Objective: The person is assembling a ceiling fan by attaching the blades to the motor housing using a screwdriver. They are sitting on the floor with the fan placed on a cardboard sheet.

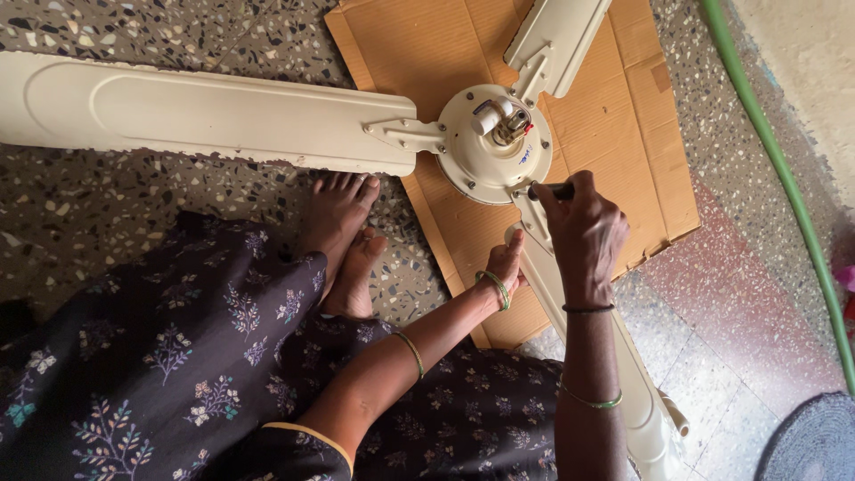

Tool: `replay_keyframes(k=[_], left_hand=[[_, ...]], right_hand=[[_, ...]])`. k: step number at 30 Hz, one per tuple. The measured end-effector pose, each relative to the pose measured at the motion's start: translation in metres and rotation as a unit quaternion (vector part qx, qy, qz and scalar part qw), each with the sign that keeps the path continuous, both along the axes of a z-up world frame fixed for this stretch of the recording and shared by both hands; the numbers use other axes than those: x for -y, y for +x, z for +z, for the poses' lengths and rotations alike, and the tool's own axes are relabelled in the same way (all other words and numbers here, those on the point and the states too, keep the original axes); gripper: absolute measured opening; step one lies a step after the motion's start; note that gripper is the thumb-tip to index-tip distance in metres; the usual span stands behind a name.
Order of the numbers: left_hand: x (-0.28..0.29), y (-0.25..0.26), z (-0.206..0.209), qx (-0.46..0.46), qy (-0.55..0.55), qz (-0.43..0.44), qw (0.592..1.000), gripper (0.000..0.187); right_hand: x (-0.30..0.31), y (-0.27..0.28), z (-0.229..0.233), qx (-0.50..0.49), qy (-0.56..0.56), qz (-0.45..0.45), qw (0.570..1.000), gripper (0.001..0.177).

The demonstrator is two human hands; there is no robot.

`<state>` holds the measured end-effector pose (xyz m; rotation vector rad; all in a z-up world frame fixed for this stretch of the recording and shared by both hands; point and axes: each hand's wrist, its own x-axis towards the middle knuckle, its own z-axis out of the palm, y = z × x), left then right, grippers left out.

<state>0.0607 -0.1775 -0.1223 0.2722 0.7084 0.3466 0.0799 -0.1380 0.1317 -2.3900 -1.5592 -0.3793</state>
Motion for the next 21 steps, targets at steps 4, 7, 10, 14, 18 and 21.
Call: replay_keyframes(k=[4,7,10,14,18,21], left_hand=[[0.001,0.004,-0.004,-0.009,-0.001,-0.002,1.000,0.068],[0.002,0.005,-0.007,-0.010,0.000,-0.002,1.000,0.068],[0.002,0.005,-0.005,0.001,-0.001,0.006,1.000,0.067],[-0.001,0.002,0.003,0.011,-0.001,0.009,1.000,0.064],[-0.003,-0.007,0.014,0.012,0.009,-0.003,1.000,0.060],[-0.002,-0.005,0.011,0.002,0.015,-0.010,1.000,0.055]], right_hand=[[-0.011,0.000,0.002,0.032,-0.062,-0.103,0.992,0.050],[-0.019,-0.004,0.010,0.020,-0.097,-0.165,0.981,0.058],[-0.022,-0.008,0.021,-0.033,-0.076,-0.093,0.992,0.050],[-0.017,-0.016,0.025,-0.134,-0.009,0.092,0.987,0.031],[-0.014,-0.013,0.014,-0.071,-0.022,0.097,0.993,0.007],[-0.020,-0.005,-0.003,-0.106,-0.042,0.116,0.987,0.007]])
